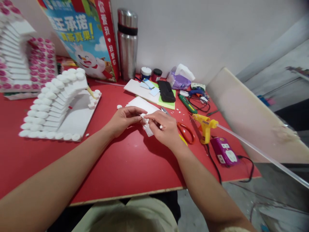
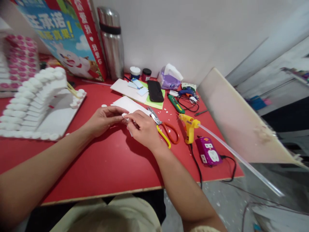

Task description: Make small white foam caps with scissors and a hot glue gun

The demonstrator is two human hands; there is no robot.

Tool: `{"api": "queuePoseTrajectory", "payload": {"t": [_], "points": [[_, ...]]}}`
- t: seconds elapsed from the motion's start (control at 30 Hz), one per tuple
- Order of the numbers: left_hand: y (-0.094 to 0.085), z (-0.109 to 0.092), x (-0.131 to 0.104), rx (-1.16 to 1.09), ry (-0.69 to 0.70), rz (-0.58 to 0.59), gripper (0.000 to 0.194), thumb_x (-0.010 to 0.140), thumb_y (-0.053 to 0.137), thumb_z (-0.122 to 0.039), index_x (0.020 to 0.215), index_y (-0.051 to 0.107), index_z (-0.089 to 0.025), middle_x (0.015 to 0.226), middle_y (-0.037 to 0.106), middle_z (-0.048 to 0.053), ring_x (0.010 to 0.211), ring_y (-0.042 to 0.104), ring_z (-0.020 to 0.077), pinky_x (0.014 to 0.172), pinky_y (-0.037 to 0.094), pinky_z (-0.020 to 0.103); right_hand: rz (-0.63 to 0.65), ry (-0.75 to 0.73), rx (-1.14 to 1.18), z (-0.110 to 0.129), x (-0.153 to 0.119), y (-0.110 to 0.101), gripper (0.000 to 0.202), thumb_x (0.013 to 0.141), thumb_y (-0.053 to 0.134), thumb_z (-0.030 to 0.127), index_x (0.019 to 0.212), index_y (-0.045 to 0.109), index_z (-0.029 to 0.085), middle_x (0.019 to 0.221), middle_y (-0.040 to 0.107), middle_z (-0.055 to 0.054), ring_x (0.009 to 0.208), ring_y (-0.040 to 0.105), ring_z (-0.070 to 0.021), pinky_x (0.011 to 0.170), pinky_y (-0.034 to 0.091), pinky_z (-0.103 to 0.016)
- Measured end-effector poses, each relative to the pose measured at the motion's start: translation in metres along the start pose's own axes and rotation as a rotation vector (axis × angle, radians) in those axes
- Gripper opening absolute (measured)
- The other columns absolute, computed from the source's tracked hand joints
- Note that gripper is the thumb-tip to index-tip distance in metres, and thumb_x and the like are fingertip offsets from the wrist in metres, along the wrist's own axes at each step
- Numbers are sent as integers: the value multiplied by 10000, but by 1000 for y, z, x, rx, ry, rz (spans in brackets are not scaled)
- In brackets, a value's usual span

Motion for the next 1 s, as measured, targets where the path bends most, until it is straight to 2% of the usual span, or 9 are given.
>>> {"api": "queuePoseTrajectory", "payload": {"t": [0.07, 0.13, 0.23, 0.33, 0.5, 0.7, 0.87, 1.0], "points": [[0, -1, -1, 18, 1, 8, 328, 750, 855, -241, 1048, 747, -155, 838, 765, 65, 776, 742, 201, 733, 627, 341, -27, 54, 56, 2, 1, -2, 189, 928, 559, 158, 986, 732, 202, 861, 716, -45, 764, 651, -152, 687, 502, -291], [2, -3, -1, 79, 51, 16, 337, 762, 842, -240, 1070, 741, -148, 853, 755, 71, 760, 732, 196, 702, 624, 334, -61, 206, 124, -1, 2, -4, 143, 920, 583, 200, 971, 716, 204, 808, 696, -24, 655, 609, -131, 609, 473, -277], [5, -9, -1, 212, 171, 28, 419, 784, 820, -236, 1181, 714, -155, 971, 743, 80, 792, 724, 182, 729, 621, 329, -115, 478, 286, -12, 1, -2, 82, 877, 651, 271, 923, 662, 203, 708, 640, 19, 496, 513, -95, 501, 409, -258], [9, -12, -1, 321, 259, 50, 491, 818, 784, -253, 1285, 660, -164, 1045, 723, 89, 849, 717, 190, 776, 619, 351, -113, 621, 431, -21, 1, 2, 168, 839, 711, 340, 817, 618, 203, 576, 563, 55, 440, 466, -85, 469, 374, -246], [13, -13, -5, 542, 410, 23, 460, 862, 732, -267, 1298, 648, -149, 1059, 729, 107, 904, 695, 193, 813, 583, 332, -76, 677, 432, -28, 1, 3, 211, 865, 673, 377, 764, 634, 196, 505, 540, 53, 428, 449, -89, 478, 363, -249], [14, -14, -6, 791, 530, -9, 219, 893, 687, -263, 1069, 724, -138, 967, 745, 83, 812, 678, 166, 787, 551, 306, -19, 683, 292, -29, 0, 3, 225, 790, 741, 409, 813, 682, 194, 626, 613, 19, 534, 508, -113, 520, 398, -258], [13, -14, -5, 791, 527, -32, 213, 880, 701, -286, 1040, 722, -146, 975, 743, 84, 852, 688, 187, 812, 552, 325, 48, 741, 308, -30, -2, 9, 251, 755, 757, 416, 828, 694, 184, 685, 646, 0, 573, 527, -119, 520, 404, -257], [11, -11, -3, 644, 448, -63, 255, 821, 768, -309, 1006, 729, -138, 969, 739, 94, 882, 696, 205, 830, 568, 343, 73, 823, 474, -30, -2, 10, 289, 735, 767, 432, 844, 668, 183, 626, 598, 37, 492, 471, -91, 459, 357, -241]]}}
Point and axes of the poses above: each hand's wrist, its own x-axis towards the middle knuckle, its own y-axis out of the palm, z = x × y, the point moved 3 cm from there along x, towards the middle knuckle
